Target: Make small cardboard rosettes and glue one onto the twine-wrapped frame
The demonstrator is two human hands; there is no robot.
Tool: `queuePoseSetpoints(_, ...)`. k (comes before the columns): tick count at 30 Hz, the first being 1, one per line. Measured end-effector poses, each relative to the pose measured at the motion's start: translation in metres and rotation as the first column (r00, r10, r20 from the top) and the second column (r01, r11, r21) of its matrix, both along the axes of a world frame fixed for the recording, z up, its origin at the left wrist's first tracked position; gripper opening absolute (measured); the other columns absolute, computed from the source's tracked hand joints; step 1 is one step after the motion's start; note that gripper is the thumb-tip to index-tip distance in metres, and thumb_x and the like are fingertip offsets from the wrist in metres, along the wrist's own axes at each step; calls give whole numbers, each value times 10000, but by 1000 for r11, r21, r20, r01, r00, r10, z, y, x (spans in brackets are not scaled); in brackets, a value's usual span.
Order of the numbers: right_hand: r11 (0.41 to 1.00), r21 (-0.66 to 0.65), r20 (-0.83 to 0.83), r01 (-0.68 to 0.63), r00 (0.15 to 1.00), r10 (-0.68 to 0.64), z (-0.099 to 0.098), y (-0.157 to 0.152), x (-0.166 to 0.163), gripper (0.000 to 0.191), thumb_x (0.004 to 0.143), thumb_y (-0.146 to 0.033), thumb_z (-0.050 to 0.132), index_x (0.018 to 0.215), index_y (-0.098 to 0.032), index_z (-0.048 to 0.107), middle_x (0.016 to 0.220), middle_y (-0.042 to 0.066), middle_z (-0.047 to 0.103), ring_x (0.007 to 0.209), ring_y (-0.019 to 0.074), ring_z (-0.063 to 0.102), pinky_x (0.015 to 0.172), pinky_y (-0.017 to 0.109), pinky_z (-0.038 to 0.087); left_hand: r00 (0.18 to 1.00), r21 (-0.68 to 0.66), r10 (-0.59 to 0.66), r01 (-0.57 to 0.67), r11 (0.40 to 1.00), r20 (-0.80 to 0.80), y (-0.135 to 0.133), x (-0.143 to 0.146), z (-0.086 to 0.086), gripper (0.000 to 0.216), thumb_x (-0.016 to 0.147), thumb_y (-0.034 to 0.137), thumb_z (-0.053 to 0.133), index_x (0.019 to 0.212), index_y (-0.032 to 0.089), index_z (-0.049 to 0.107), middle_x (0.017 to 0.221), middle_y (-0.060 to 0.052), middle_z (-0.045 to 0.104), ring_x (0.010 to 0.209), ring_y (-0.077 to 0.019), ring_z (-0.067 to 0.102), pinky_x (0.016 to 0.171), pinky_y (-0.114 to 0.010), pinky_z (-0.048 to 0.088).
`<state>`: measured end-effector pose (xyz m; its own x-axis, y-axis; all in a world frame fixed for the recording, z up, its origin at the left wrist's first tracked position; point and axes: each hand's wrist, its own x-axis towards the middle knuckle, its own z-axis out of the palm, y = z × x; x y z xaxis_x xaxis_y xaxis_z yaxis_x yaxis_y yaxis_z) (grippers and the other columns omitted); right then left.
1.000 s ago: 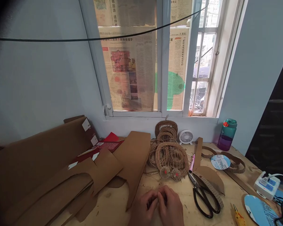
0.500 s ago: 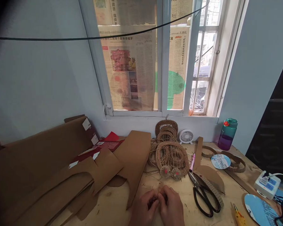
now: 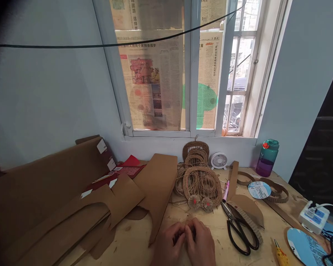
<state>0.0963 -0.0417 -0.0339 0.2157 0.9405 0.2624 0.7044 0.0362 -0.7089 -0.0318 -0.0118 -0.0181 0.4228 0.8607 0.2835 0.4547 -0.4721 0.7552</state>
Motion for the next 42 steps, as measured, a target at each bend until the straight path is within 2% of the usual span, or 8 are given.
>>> queuePoseSetpoints(7,1000,29,39,9,999,-10,4,-1,1,307,888,-405,412,701,-232,583,682,10,673,654,179,611,614,244,413,1000,9,3,-3,1000,10,-1,0,-3,189,786,111,467,780,203,631,790,-21,678,733,-171,601,636,-221,433)
queuePoseSetpoints(12,1000,-2,65,15,998,-15,4,-1,1,317,892,-407,407,670,-232,550,674,9,660,660,183,603,610,248,400,1000,4,17,-17,1000,-11,2,2,-11,193,770,101,469,767,200,635,780,-23,676,727,-175,600,645,-232,437)
queuePoseSetpoints(18,1000,-21,96,19,995,-17,3,-1,2,312,894,-397,399,675,-226,542,668,7,648,658,185,593,621,255,391,1000,3,-1,1,1000,-30,1,2,-9,188,772,102,464,743,197,625,816,-31,687,763,-189,606,660,-253,431)
queuePoseSetpoints(28,997,81,27,-4,1000,2,0,1,1,278,890,-356,400,687,-221,533,685,14,640,656,177,583,625,243,401,999,-1,45,-45,999,-4,-6,4,-2,186,802,119,452,772,194,619,805,-37,681,746,-185,610,637,-242,436)
queuePoseSetpoints(35,998,53,-26,-23,999,24,-1,1,0,291,893,-381,399,692,-222,539,685,7,640,653,175,580,625,239,402,997,63,27,-31,998,66,-1,2,-7,202,765,92,451,741,191,625,767,-35,684,722,-182,609,620,-238,444)
queuePoseSetpoints(42,1000,11,2,-6,1000,6,1,1,1,306,896,-404,401,715,-227,573,703,7,650,675,185,584,645,256,387,996,45,19,-23,999,87,0,1,-7,200,782,114,464,805,189,647,786,-41,695,725,-184,619,635,-241,460)
